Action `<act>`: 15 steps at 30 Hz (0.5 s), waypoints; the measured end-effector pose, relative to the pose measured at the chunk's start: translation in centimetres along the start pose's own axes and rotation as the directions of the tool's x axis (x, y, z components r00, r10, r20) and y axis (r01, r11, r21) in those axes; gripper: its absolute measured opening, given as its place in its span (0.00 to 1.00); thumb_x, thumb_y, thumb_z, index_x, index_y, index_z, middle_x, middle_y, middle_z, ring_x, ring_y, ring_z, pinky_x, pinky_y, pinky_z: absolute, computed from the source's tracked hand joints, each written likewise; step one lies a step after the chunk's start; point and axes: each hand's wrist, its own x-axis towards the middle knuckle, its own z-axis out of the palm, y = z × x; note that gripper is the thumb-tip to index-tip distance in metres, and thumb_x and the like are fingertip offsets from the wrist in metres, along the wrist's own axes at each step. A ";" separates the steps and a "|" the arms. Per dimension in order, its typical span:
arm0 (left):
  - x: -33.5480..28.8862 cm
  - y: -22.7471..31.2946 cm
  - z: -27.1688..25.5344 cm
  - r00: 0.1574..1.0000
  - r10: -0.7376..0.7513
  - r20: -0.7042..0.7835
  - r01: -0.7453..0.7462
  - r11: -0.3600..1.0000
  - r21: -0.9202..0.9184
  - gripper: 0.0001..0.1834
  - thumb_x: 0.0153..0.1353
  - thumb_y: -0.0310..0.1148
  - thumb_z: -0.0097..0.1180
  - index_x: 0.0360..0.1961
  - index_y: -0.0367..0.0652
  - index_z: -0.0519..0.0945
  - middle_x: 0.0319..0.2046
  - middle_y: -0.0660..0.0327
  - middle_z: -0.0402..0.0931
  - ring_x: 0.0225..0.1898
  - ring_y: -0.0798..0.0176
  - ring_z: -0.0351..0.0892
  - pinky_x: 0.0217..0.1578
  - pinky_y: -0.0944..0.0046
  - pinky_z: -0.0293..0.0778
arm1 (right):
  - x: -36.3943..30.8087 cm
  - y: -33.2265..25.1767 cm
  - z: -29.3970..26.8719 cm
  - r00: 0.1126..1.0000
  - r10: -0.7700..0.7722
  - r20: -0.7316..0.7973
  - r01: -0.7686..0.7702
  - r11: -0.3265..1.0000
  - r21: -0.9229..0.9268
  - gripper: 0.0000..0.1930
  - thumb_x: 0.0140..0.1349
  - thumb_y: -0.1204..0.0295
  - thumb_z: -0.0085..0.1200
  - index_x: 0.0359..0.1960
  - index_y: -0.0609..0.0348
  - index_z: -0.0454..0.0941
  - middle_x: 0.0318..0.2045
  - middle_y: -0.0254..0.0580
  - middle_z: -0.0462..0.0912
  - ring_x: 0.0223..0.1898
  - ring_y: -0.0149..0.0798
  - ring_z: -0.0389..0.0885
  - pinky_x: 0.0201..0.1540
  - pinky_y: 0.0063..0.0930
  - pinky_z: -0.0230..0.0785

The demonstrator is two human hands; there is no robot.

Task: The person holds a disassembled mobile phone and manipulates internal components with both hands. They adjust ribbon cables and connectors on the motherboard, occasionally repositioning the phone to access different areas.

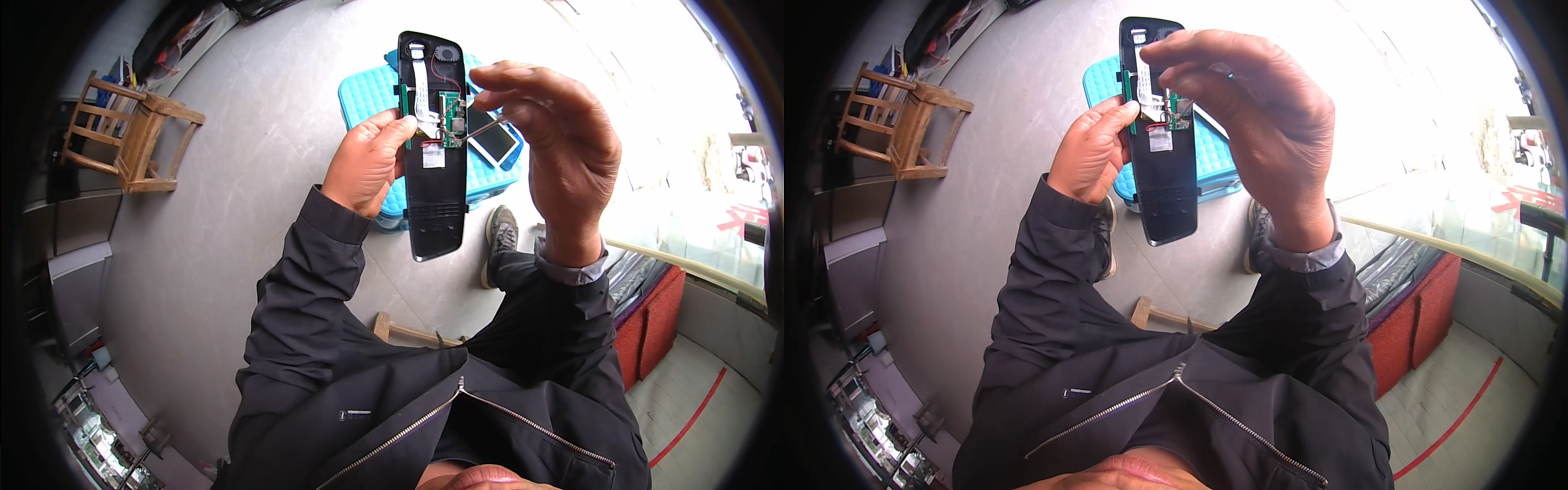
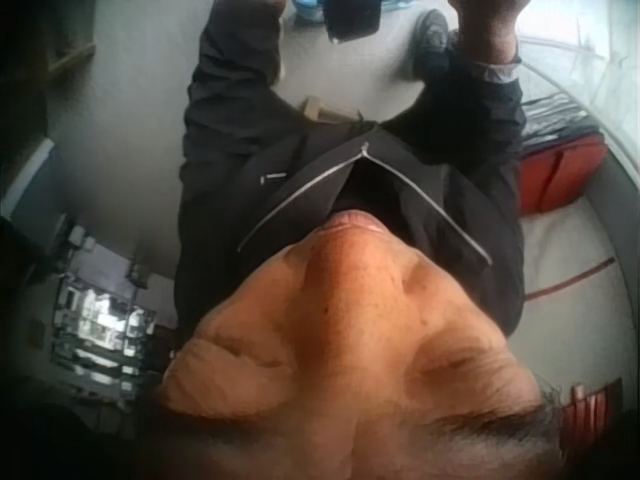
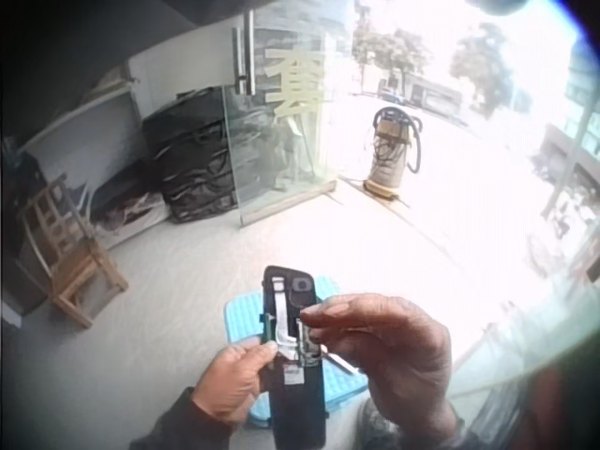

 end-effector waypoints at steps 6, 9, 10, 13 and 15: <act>-0.1 0.3 0.2 1.000 0.004 -0.004 -0.004 0.999 0.041 0.17 0.84 0.34 0.46 0.63 0.34 0.76 0.55 0.58 0.83 0.55 0.65 0.85 0.58 0.59 0.81 | -0.8 0.3 2.1 0.994 0.104 0.038 -0.098 0.986 -0.131 0.16 0.72 0.88 0.55 0.59 0.73 0.81 0.56 0.63 0.86 0.55 0.50 0.90 0.60 0.41 0.86; -0.2 0.0 0.6 0.999 0.023 -0.047 -0.022 0.999 0.033 0.16 0.83 0.34 0.46 0.61 0.35 0.78 0.49 0.60 0.83 0.49 0.69 0.86 0.52 0.64 0.84 | -1.0 0.1 2.6 0.986 0.153 0.062 -0.133 0.959 -0.252 0.16 0.70 0.90 0.56 0.58 0.74 0.82 0.56 0.62 0.87 0.55 0.48 0.90 0.59 0.39 0.86; -0.3 -0.1 0.8 0.997 0.045 -0.058 -0.044 0.999 0.012 0.15 0.83 0.33 0.46 0.59 0.36 0.79 0.46 0.61 0.84 0.45 0.71 0.87 0.49 0.67 0.85 | -1.0 0.3 3.0 0.989 0.144 0.041 -0.128 0.957 -0.261 0.16 0.68 0.90 0.58 0.56 0.72 0.83 0.54 0.58 0.88 0.54 0.46 0.91 0.58 0.37 0.86; -0.2 0.0 0.8 0.997 0.009 -0.073 -0.007 1.000 0.022 0.14 0.83 0.34 0.47 0.58 0.36 0.79 0.45 0.62 0.84 0.43 0.74 0.85 0.46 0.69 0.84 | -1.0 1.1 4.0 0.994 0.094 -0.063 -0.107 0.957 -0.270 0.17 0.60 0.87 0.69 0.51 0.63 0.88 0.46 0.44 0.92 0.48 0.41 0.93 0.51 0.30 0.86; -0.2 -0.1 0.7 0.999 0.021 -0.048 -0.020 0.999 0.025 0.14 0.83 0.34 0.47 0.57 0.36 0.79 0.44 0.63 0.83 0.42 0.75 0.85 0.45 0.70 0.83 | -1.0 1.5 4.1 0.997 0.048 -0.057 -0.064 0.946 -0.319 0.17 0.60 0.87 0.69 0.51 0.62 0.88 0.46 0.43 0.92 0.48 0.41 0.93 0.51 0.30 0.86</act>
